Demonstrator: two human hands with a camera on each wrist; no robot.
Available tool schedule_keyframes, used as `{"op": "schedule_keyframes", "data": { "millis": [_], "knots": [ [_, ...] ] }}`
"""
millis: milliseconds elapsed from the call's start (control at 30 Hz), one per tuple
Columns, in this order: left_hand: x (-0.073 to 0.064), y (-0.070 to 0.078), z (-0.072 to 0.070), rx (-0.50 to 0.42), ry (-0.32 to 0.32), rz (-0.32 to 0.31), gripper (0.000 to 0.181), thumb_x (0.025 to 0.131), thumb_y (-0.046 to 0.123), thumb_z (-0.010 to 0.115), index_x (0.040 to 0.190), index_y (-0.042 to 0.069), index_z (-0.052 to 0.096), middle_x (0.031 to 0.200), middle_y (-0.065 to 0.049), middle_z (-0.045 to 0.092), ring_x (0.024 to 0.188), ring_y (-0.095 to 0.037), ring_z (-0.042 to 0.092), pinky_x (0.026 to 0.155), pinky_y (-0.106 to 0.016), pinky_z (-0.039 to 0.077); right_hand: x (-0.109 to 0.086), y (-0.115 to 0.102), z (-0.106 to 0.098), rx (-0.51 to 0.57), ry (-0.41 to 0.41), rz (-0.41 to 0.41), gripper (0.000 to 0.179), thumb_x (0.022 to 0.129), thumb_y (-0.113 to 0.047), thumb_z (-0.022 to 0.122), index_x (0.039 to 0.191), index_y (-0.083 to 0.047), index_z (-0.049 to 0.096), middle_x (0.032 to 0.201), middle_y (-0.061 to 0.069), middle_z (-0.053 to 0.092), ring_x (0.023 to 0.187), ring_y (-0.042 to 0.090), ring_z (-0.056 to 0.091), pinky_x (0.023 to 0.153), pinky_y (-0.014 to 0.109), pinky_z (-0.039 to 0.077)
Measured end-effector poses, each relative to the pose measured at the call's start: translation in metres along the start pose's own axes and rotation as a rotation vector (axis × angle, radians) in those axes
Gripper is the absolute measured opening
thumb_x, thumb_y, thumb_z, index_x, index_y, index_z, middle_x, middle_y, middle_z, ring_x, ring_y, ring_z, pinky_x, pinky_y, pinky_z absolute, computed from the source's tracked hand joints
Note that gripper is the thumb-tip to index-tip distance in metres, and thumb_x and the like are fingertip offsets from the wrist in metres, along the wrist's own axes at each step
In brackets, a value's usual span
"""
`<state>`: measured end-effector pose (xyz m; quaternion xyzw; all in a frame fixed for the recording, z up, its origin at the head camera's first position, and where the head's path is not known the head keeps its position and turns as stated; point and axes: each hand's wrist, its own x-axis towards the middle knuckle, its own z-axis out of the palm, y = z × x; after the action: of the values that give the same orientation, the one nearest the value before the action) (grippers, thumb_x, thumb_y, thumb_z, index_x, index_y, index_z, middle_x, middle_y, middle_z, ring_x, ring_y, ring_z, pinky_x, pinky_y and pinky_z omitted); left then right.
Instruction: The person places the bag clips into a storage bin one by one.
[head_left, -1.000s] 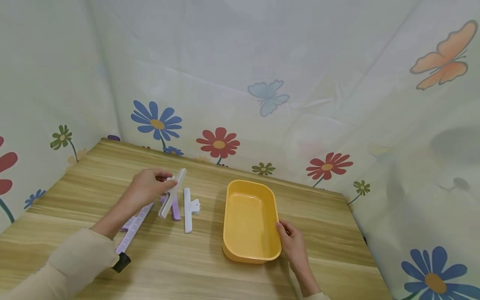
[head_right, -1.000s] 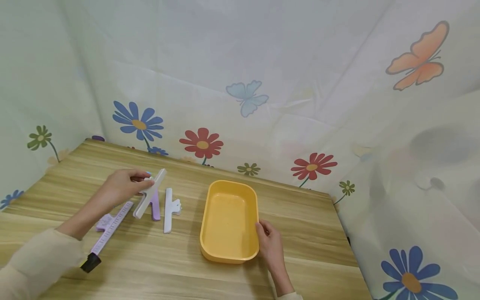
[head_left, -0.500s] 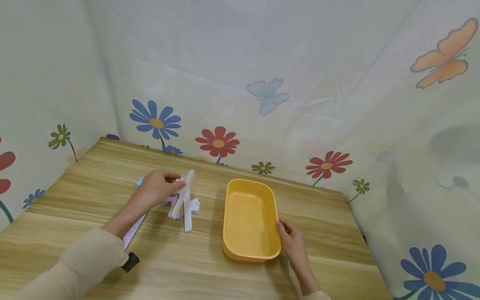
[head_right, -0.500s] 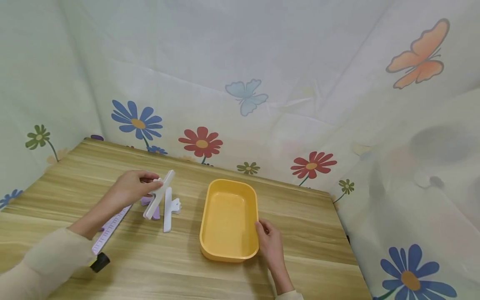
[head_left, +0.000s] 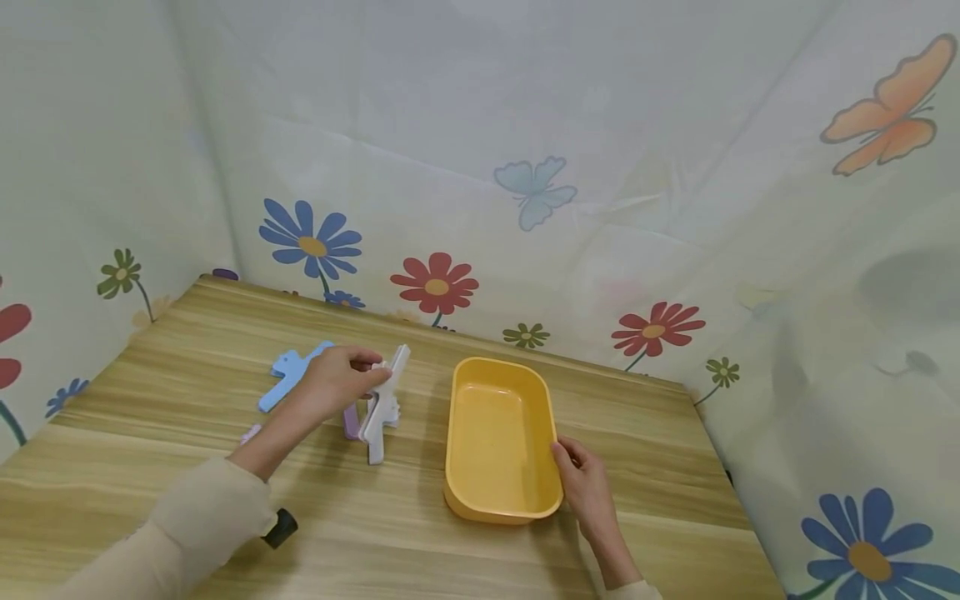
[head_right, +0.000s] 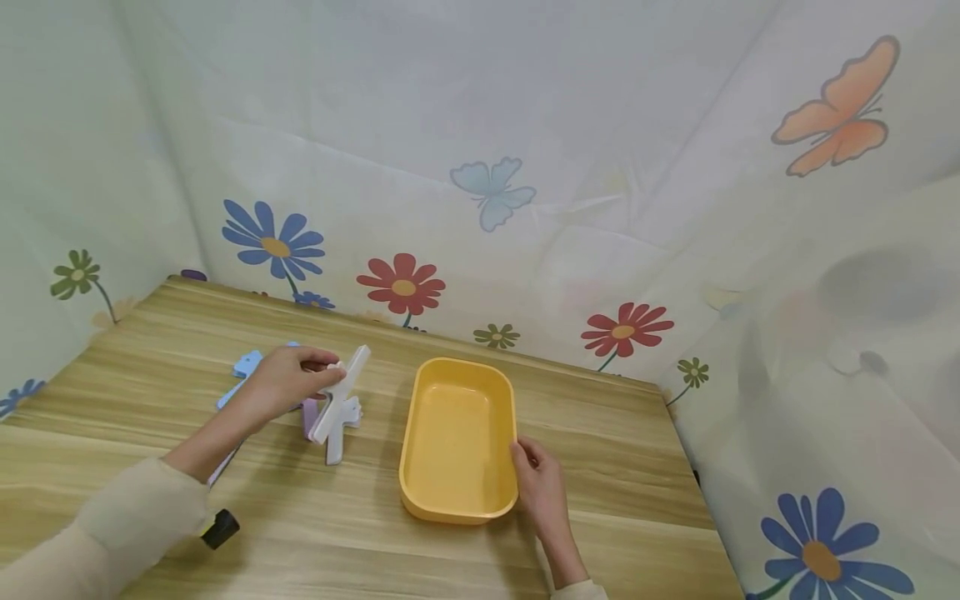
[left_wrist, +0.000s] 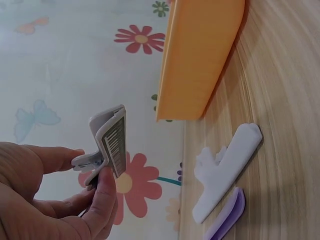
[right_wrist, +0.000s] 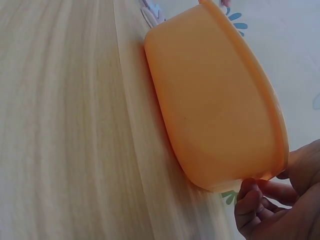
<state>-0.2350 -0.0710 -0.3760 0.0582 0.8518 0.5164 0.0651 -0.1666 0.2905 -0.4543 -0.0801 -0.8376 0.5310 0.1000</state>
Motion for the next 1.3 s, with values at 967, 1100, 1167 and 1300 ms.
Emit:
{"op": "schedule_keyframes", "data": {
  "millis": [967,1100,1167,1300],
  "knots": [
    [0.008,0.007,0.038,-0.059,0.003,-0.013,0.044,0.087,0.027,0.066,0.121,0.000,0.058,0.108,-0.014,0.060,0.073,-0.016,0.065,0.068,-0.032,0.054,0.001,0.001,0.000,0.004,0.000,-0.001,0.030,0.093,-0.020,0.058,0.114,0.000,0.064,0.104,0.018,0.065,0.088,0.027,0.061,0.070,0.030,0.053],
    [0.008,0.010,0.044,-0.082,0.004,-0.017,0.043,0.087,0.027,0.066,0.120,0.001,0.059,0.108,-0.015,0.059,0.074,-0.018,0.065,0.066,-0.030,0.054,0.001,0.001,-0.001,0.009,-0.004,0.005,0.030,0.093,-0.021,0.058,0.114,0.000,0.064,0.104,0.017,0.065,0.088,0.027,0.061,0.070,0.030,0.053],
    [0.008,0.012,0.048,-0.097,0.001,-0.018,0.042,0.087,0.026,0.066,0.120,0.000,0.059,0.107,-0.015,0.059,0.075,-0.018,0.065,0.065,-0.029,0.054,0.000,0.001,-0.001,0.017,-0.008,0.010,0.031,0.093,-0.022,0.058,0.115,0.000,0.064,0.104,0.018,0.065,0.089,0.027,0.061,0.071,0.031,0.053],
    [0.008,0.016,0.057,-0.111,0.004,-0.008,0.041,0.085,0.023,0.068,0.117,-0.001,0.061,0.103,-0.014,0.059,0.074,-0.017,0.064,0.063,-0.028,0.054,0.000,0.001,-0.002,0.027,-0.019,0.010,0.034,0.094,-0.023,0.057,0.117,0.001,0.062,0.106,0.018,0.064,0.090,0.027,0.061,0.071,0.032,0.053]
  ]
}}
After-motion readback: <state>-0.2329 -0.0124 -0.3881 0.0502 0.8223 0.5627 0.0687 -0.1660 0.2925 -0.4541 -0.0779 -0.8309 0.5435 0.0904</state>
